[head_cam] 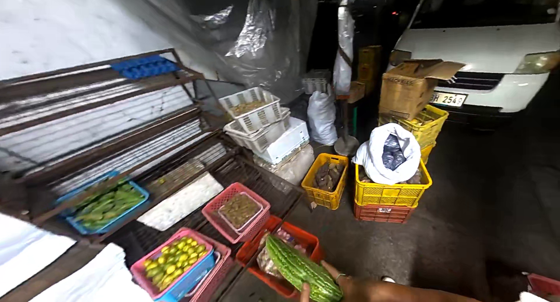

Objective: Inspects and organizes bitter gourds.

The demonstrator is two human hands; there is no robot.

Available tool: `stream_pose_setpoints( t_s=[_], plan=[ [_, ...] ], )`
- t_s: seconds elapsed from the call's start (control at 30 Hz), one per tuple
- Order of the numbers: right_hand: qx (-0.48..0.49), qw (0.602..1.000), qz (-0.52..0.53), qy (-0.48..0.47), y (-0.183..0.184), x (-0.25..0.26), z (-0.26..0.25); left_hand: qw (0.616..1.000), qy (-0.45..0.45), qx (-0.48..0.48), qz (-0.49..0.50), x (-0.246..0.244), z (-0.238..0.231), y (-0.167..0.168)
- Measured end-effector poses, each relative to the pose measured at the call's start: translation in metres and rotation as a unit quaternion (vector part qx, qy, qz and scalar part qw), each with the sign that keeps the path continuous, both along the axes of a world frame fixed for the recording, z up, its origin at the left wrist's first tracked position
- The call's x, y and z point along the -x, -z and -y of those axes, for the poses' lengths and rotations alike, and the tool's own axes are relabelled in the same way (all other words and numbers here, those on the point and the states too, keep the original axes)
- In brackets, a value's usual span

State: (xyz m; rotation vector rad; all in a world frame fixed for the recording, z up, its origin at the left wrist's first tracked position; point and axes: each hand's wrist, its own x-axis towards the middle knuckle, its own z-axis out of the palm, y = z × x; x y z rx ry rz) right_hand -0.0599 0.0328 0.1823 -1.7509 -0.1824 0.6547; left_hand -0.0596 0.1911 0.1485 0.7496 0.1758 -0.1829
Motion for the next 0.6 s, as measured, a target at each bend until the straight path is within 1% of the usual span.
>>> stream_pose_setpoints(
  t_s=[0.07,0.1,0.13,0.2,0.27,0.33,0.4,0.5,0.57,0.6],
  plan=[
    [0.006,0.999,-0.03,0.045,-0.006,-0.009,0.044,0.999,0.018,0.025,-0.012,-0.023,0.045,-0.001],
    [0.0,0.997,-0.037,0.069,-0.005,-0.015,0.069,0.999,0.036,0.017,-0.014,-0.031,0.074,-0.009],
    [-0.021,0.995,-0.039,0.09,-0.006,-0.022,0.097,0.998,0.058,0.017,-0.009,-0.041,0.102,-0.014],
    [-0.089,0.989,-0.032,0.111,-0.014,-0.036,0.159,0.99,0.13,0.031,0.034,-0.071,0.151,-0.011],
    [-0.154,0.978,-0.022,0.136,-0.026,-0.045,0.222,0.977,0.204,0.002,0.069,-0.102,0.198,-0.004],
    [-0.226,0.959,-0.036,0.168,-0.025,-0.051,0.283,0.971,0.231,-0.045,0.05,-0.127,0.251,-0.006],
    [-0.277,0.937,-0.077,0.199,-0.02,-0.057,0.339,0.963,0.259,-0.062,0.029,-0.151,0.307,-0.019],
    [-0.302,0.919,-0.109,0.23,-0.005,-0.067,0.407,0.959,0.268,-0.088,-0.025,-0.182,0.389,-0.042],
    [-0.317,0.908,-0.097,0.256,0.0,-0.07,0.443,0.95,0.29,-0.109,-0.043,-0.197,0.435,-0.044],
    [-0.306,0.904,-0.08,0.287,-0.002,-0.071,0.458,0.946,0.3,-0.116,-0.041,-0.204,0.455,-0.043]
  ],
)
